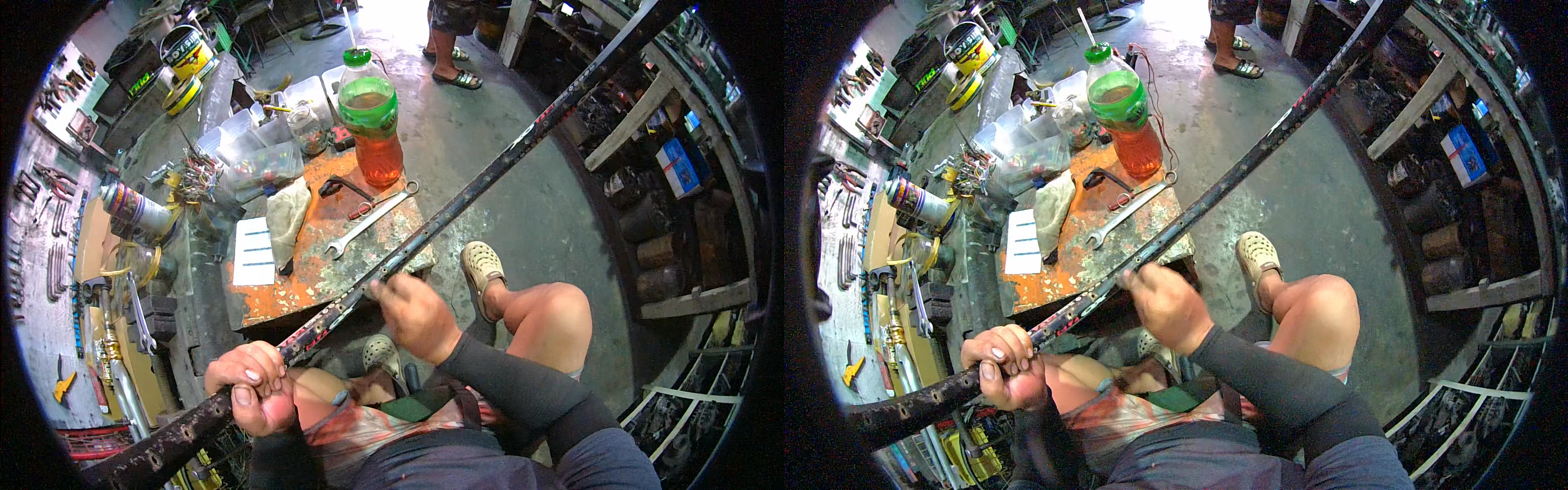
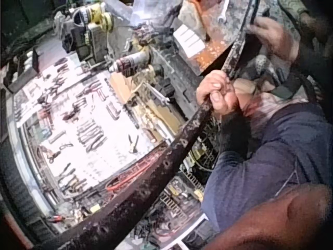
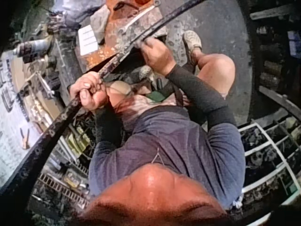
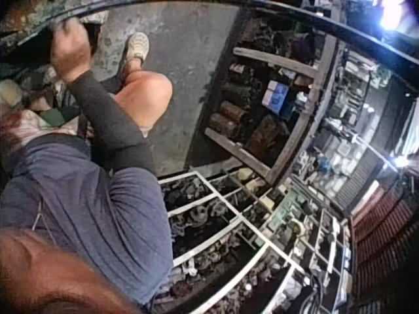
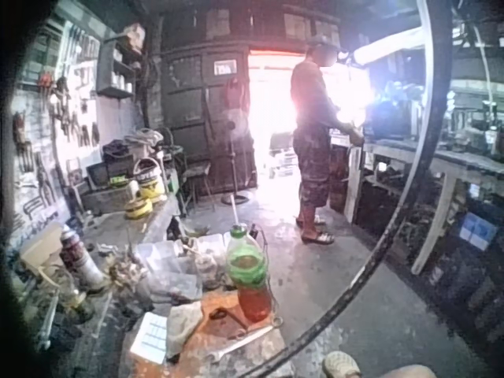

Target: The person sits on the floor and cleans a bicycle rim by hand, rotating it and wiping the inner and outer surfaces with a cloth. The person repeatedly inspects the rim while removing dirt and debris.

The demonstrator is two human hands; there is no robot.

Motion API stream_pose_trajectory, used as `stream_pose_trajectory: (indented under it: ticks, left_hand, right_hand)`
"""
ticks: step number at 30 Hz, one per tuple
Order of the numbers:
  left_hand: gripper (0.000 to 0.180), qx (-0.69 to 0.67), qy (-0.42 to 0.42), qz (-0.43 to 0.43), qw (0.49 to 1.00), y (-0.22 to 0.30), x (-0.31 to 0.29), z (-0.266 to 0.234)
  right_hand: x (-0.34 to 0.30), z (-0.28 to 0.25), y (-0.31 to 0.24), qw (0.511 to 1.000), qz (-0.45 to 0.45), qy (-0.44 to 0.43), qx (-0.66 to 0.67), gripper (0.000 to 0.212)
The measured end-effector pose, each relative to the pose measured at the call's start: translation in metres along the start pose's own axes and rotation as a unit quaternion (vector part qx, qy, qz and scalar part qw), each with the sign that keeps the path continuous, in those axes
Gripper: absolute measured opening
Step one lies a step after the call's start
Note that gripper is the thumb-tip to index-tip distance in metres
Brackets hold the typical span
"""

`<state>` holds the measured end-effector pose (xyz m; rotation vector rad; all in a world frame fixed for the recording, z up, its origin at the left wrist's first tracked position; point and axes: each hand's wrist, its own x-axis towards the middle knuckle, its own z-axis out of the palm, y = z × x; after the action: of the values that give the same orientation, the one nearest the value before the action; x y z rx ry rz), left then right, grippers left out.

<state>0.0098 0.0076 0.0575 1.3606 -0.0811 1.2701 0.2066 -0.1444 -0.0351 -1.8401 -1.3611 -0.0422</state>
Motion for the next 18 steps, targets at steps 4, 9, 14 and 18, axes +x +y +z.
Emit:
stream_pose_trajectory:
  ticks: [4,9,14,18]
  left_hand:
    - [0.021,0.002,0.002,0.01,1.0,-0.004,0.002,-0.001]
    - [0.021,0.01,-0.003,0.007,1.0,-0.002,0.002,0.0]
    - [0.021,0.01,-0.006,0.017,1.0,-0.004,-0.001,0.0]
    - [0.021,0.015,-0.006,0.024,1.0,-0.004,0.0,0.002]
  right_hand:
    - [0.006,-0.002,0.002,0.999,0.032,0.002,-0.007,0.036]
    - [0.014,-0.008,0.009,0.998,0.054,-0.01,0.011,0.035]
    - [0.014,-0.006,-0.002,0.996,0.028,-0.029,0.08,0.033]
    - [0.023,-0.008,0.006,0.998,0.036,-0.044,0.036,0.036]
